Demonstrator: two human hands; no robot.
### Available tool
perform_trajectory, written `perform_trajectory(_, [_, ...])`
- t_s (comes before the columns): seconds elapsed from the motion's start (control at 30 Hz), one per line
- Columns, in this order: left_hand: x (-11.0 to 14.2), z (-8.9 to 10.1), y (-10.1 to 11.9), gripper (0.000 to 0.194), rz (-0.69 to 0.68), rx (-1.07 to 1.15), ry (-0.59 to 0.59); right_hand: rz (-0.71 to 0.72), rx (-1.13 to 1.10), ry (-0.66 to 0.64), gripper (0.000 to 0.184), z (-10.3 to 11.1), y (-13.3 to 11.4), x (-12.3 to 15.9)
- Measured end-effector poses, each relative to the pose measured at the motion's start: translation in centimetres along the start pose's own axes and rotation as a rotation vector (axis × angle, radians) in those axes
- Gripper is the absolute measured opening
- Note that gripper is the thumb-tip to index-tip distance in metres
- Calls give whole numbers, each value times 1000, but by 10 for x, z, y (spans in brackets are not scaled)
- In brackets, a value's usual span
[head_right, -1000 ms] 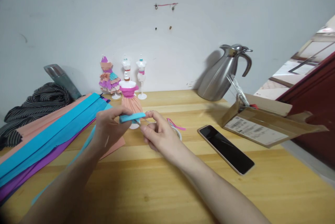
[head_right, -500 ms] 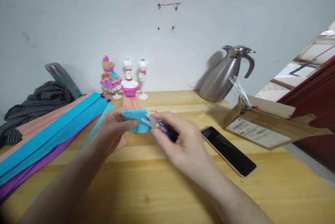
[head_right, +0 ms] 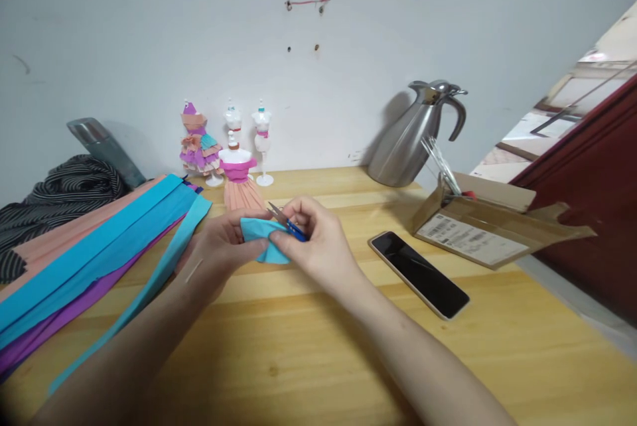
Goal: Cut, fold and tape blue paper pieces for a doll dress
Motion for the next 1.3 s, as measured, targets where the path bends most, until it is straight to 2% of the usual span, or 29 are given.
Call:
perform_trajectory(0.07, [-1,1,-2,38,-12,-10,-5,-29,-40,-74,28,-5,1,1])
perform_trajectory(0.13, [-1,1,0,38,-21,-22,-10,-26,-33,-119,43,-8,-1,2])
perform_trajectory(0.3, [4,-2,12,29,-83,-185,-52,0,2,-125,72,-9,-8,4])
perform_trajectory(0.43, [7,-4,13,14,-124,-321,-74,-32,-36,-146,85,-12,-3,5])
perform_trajectory(0.7, [9,-8,16,9,-137,-344,-78,-49,-140,-94,91,-10,5,1])
perform_trajectory(1.1, [9,-7,20,8,-125,-380,-56,-90,-126,-98,92,-11,0,2])
perform_trajectory(1.3, [7,-7,13,10,-138,-331,-41,-81,-127,-46,97,-9,6,1])
Point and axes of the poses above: each hand's wrist, its own x-axis away from the middle knuckle, its own z-axis out of the back of the hand, y = z × x, the point moved 9 cm from there along -x, towards the middle knuckle, and after that the axes turned 12 degrees about y, right-handed, at the moved point
